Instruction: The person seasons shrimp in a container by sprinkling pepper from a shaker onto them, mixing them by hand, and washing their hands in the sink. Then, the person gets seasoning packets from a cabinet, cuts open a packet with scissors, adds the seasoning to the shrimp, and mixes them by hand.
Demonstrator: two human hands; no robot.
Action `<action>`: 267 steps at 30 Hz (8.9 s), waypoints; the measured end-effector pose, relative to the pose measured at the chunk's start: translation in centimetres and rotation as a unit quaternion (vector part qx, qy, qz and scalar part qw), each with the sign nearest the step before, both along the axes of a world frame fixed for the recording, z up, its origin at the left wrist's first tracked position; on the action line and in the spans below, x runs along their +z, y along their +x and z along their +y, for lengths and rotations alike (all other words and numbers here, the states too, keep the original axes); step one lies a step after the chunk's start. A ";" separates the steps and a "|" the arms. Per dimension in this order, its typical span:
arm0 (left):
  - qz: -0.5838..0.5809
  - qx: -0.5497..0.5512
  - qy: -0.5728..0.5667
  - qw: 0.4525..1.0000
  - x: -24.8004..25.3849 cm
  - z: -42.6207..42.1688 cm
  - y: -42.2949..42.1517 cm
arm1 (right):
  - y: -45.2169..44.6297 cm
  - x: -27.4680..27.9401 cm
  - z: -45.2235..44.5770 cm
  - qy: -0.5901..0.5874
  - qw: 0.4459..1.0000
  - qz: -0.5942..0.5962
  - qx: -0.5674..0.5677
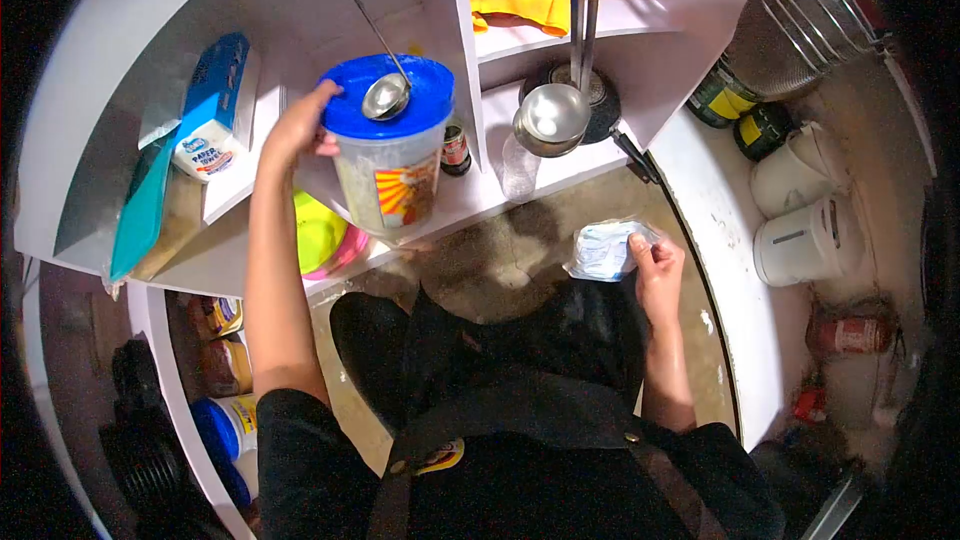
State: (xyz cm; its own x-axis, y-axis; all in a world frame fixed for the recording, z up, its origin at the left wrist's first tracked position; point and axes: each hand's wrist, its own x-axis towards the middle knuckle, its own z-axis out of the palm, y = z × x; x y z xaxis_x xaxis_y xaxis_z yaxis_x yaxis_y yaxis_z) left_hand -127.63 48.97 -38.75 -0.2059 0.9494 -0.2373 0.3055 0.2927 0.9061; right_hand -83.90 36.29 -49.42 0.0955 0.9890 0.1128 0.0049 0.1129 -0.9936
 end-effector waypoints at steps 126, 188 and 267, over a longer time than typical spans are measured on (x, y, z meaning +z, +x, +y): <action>-0.267 -0.388 0.076 0.879 47.0 -27.6 96.4 | 71.8 55.7 -36.9 0.044 0.926 0.206 -0.312; -0.295 -0.388 0.058 0.871 48.4 -27.7 99.4 | 72.4 52.8 -42.7 0.009 0.867 0.124 -0.482; -0.147 -0.620 0.037 0.769 41.9 -16.7 86.7 | 65.7 54.8 -12.6 -0.148 0.903 -0.401 0.034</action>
State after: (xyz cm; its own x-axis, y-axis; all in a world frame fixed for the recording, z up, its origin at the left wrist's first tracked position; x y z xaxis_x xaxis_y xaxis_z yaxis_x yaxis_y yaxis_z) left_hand -40.98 32.30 3.20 0.9222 0.3850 -0.0364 0.0868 -0.1143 0.9896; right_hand -18.17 23.67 5.36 0.0388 0.9877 -0.1513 0.7401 -0.1302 -0.6598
